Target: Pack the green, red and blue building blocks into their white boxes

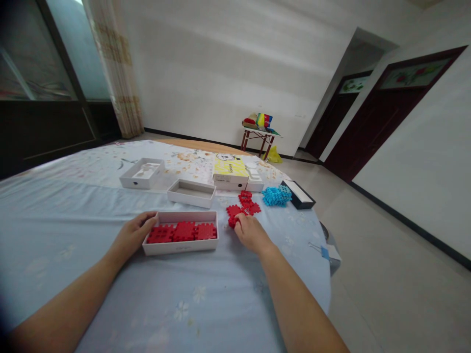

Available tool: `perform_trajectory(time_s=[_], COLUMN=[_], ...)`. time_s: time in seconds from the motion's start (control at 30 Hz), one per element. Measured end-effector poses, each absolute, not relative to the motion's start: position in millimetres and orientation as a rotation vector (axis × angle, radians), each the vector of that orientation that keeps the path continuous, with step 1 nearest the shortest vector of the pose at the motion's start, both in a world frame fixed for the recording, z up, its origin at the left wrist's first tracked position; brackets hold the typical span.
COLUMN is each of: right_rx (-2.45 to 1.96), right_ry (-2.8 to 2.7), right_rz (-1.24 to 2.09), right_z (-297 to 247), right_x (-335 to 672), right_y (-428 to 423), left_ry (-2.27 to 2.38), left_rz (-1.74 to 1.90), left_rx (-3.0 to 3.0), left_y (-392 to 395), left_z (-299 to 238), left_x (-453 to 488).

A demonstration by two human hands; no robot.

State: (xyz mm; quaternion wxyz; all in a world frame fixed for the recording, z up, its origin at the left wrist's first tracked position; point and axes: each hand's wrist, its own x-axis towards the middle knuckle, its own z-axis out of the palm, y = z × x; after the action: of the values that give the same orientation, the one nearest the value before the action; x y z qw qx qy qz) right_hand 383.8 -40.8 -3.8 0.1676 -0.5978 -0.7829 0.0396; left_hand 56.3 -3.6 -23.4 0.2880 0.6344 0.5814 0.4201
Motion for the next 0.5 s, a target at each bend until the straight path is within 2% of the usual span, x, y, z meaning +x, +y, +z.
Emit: perform_trajectory(time_s=[0.13,0.5], right_rx=[-1.642,-1.651], right_ry=[-2.224,-2.169], right_rz=[0.042,0.125], right_z=[-10.0,-7.5], right_x=[388.1,398.7], right_y=[-35.6,-33.8], left_ry=[1.548,1.535], left_rz=[1.124,1.122], left_rx=[1.702,1.729], left_y=[-4.1,-1.8], left_z=[-22.4,-26.8], left_x=[56.5,54.9])
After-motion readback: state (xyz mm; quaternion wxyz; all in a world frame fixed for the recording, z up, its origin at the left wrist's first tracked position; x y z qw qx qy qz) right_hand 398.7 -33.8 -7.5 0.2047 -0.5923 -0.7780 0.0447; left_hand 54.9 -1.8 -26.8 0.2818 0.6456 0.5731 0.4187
